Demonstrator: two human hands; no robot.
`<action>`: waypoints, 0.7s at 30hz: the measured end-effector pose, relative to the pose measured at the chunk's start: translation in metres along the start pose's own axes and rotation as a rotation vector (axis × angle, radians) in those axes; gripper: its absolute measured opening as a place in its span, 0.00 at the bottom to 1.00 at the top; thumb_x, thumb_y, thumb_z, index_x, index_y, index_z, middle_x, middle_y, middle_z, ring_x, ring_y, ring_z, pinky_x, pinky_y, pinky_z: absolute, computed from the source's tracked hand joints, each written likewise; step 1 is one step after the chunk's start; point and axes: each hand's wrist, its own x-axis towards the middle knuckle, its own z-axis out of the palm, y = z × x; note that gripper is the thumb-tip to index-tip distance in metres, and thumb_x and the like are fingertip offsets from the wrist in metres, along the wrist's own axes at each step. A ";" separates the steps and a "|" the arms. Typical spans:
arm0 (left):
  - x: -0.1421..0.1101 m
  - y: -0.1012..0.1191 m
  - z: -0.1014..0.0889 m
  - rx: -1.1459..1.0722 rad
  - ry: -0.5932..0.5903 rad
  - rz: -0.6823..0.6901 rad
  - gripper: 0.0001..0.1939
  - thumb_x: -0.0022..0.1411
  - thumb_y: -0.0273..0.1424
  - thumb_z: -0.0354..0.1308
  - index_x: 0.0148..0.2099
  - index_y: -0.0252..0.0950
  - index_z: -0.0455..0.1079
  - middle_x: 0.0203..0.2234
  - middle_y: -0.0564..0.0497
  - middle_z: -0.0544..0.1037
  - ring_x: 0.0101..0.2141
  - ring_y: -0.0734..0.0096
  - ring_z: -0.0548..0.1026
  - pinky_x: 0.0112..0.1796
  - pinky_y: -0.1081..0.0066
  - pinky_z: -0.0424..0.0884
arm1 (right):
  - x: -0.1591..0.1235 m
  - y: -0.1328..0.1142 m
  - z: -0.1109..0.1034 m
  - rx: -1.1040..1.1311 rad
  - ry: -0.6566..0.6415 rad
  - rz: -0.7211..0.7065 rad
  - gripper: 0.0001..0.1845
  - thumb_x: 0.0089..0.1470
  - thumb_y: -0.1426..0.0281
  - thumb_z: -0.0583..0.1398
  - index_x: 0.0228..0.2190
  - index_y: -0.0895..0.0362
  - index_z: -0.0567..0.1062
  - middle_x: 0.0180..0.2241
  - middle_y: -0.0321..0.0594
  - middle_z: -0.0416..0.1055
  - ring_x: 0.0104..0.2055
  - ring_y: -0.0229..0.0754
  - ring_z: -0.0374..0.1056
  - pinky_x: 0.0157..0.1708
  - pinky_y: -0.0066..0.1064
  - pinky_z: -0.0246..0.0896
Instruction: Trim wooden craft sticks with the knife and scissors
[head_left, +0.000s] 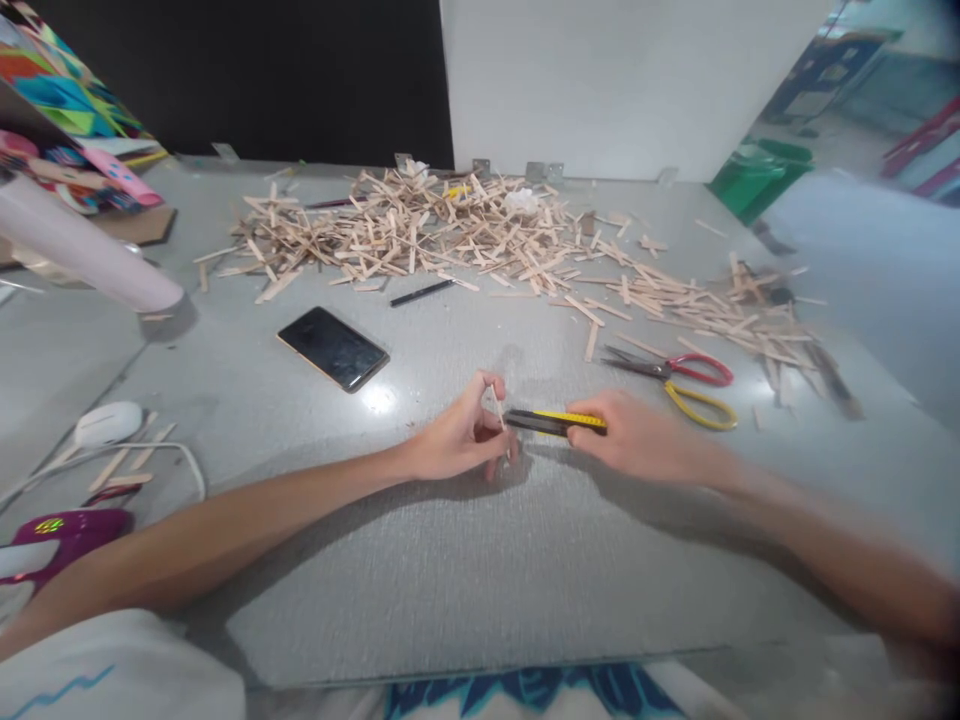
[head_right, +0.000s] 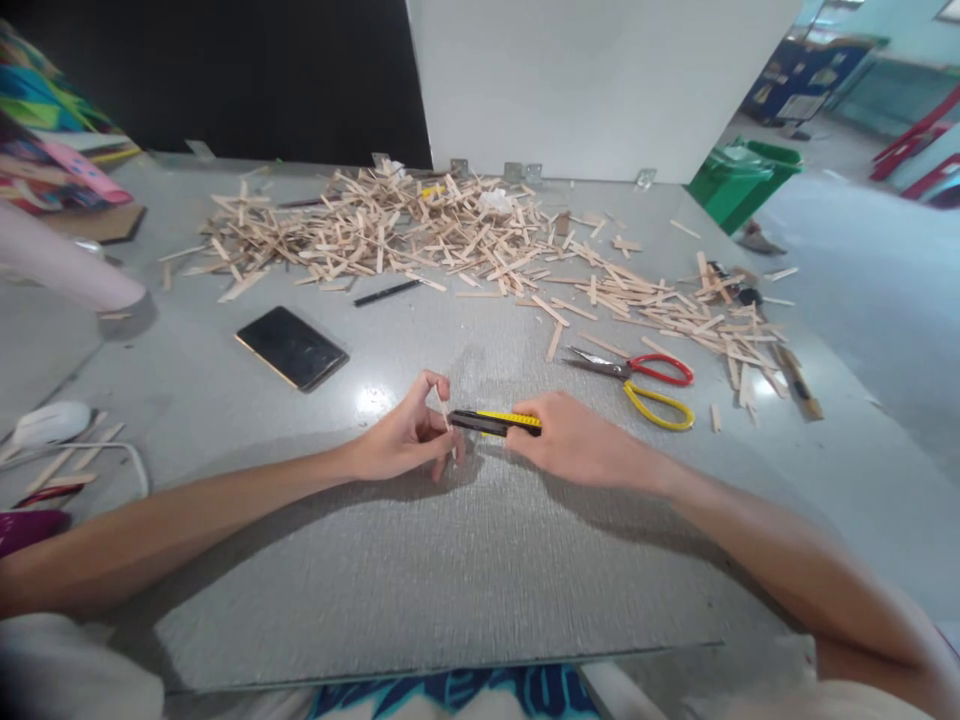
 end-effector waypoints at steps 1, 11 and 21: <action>0.000 0.000 0.000 0.000 0.000 -0.003 0.21 0.80 0.42 0.60 0.50 0.46 0.46 0.32 0.56 0.84 0.20 0.78 0.77 0.24 0.80 0.71 | 0.001 0.001 0.000 -0.002 0.004 -0.005 0.15 0.65 0.64 0.58 0.26 0.54 0.73 0.23 0.35 0.69 0.26 0.41 0.61 0.24 0.33 0.46; 0.006 -0.004 -0.007 0.069 0.094 -0.027 0.18 0.79 0.40 0.58 0.52 0.46 0.48 0.33 0.55 0.85 0.18 0.72 0.80 0.21 0.77 0.72 | -0.031 0.069 -0.062 0.181 0.255 0.246 0.17 0.69 0.59 0.55 0.29 0.52 0.71 0.18 0.32 0.62 0.17 0.38 0.55 0.21 0.34 0.50; 0.009 -0.004 -0.004 0.232 0.345 0.011 0.20 0.78 0.49 0.59 0.54 0.37 0.71 0.41 0.44 0.86 0.22 0.74 0.80 0.17 0.79 0.65 | -0.044 0.058 -0.006 -0.099 0.255 -0.008 0.24 0.69 0.51 0.61 0.56 0.52 0.80 0.45 0.48 0.85 0.44 0.58 0.81 0.40 0.40 0.75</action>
